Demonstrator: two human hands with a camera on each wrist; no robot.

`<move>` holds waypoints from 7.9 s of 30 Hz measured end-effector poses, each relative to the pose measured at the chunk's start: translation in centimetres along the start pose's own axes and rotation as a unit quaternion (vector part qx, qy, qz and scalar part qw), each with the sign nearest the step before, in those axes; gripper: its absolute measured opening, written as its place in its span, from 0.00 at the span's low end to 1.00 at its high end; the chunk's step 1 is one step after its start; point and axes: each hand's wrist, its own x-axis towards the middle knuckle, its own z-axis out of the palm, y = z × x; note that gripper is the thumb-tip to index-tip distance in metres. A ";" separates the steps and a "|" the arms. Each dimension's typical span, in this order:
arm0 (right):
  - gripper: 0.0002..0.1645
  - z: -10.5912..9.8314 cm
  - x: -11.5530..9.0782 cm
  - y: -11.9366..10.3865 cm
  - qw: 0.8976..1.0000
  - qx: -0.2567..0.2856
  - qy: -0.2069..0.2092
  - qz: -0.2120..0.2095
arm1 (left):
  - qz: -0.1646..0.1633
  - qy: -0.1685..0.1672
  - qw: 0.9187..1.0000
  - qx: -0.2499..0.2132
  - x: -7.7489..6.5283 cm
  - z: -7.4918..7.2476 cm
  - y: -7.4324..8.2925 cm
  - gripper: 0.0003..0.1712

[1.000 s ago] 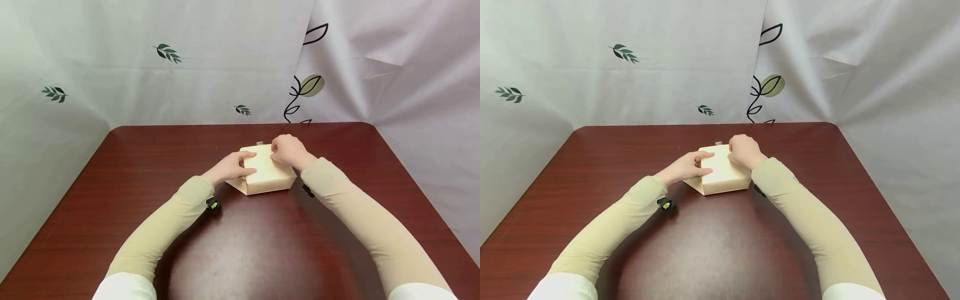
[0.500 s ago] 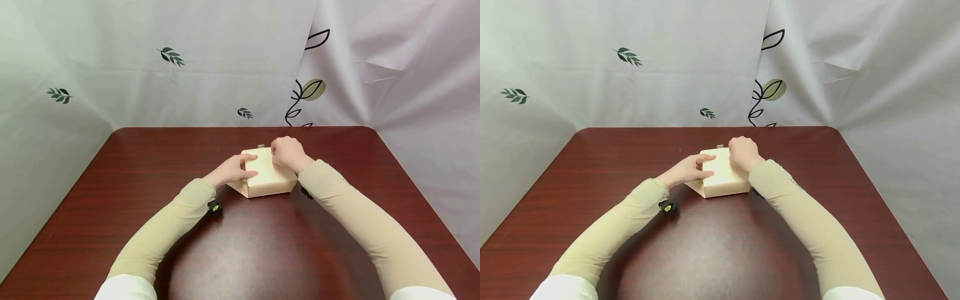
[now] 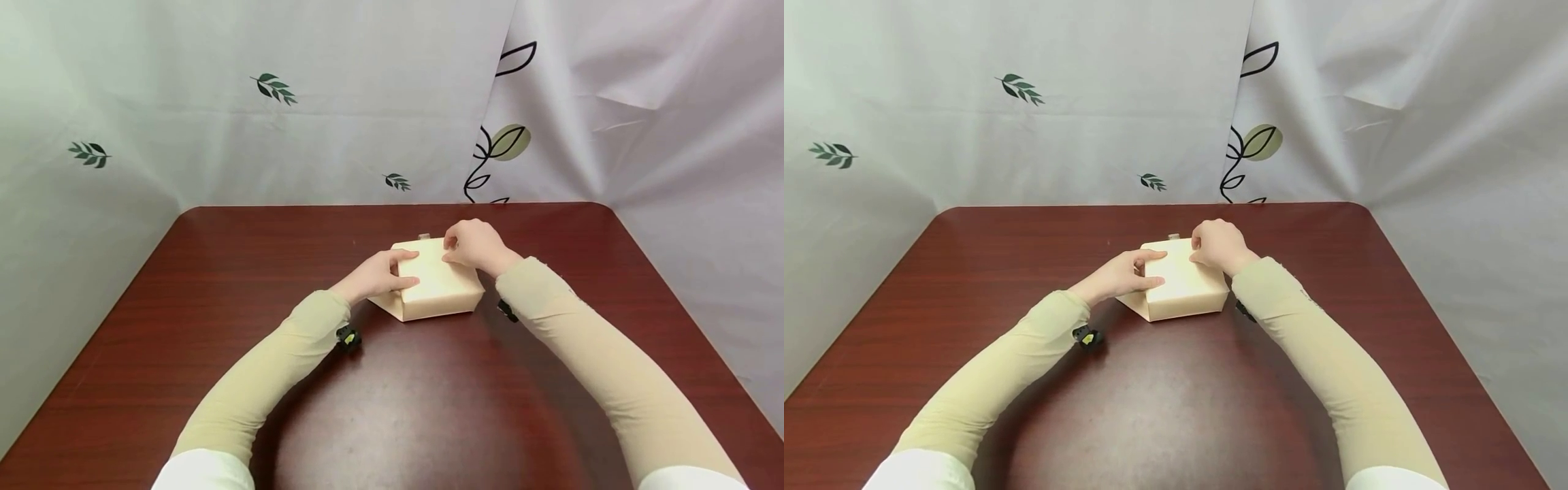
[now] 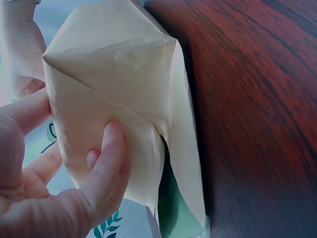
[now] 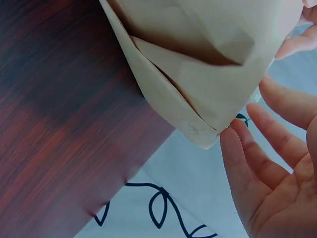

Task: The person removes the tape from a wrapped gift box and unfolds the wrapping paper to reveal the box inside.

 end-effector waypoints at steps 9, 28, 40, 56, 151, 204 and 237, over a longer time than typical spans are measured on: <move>0.07 0.3 0.2 -1.2 0.998 -0.011 -0.026 0.050 | -0.007 -0.004 1.000 -0.012 -0.4 0.2 -0.4 0.35; 0.11 0.6 0.3 2.2 0.995 0.096 -0.013 -0.020 | 0.007 0.005 0.999 -0.038 0.0 0.0 -0.4 0.35; 0.09 0.6 0.5 1.9 0.994 0.042 -0.028 -0.096 | 0.017 0.004 0.999 -0.037 0.1 0.1 -0.2 0.35; 0.02 0.5 1.0 2.2 0.987 0.020 -0.058 -0.149 | 0.008 0.001 1.000 -0.030 0.1 0.1 -0.1 0.35; 0.13 0.2 0.3 1.1 0.986 0.137 -0.075 0.058 | 0.077 0.016 0.994 0.069 -0.1 0.1 0.2 0.33; 0.08 0.6 0.1 1.8 0.986 0.151 -0.065 0.027 | 0.062 -0.016 0.991 0.116 -0.1 0.1 1.3 0.28; 0.12 1.4 0.0 5.9 0.925 0.372 -0.077 0.017 | 0.055 -0.009 0.993 0.100 0.3 0.3 1.6 0.29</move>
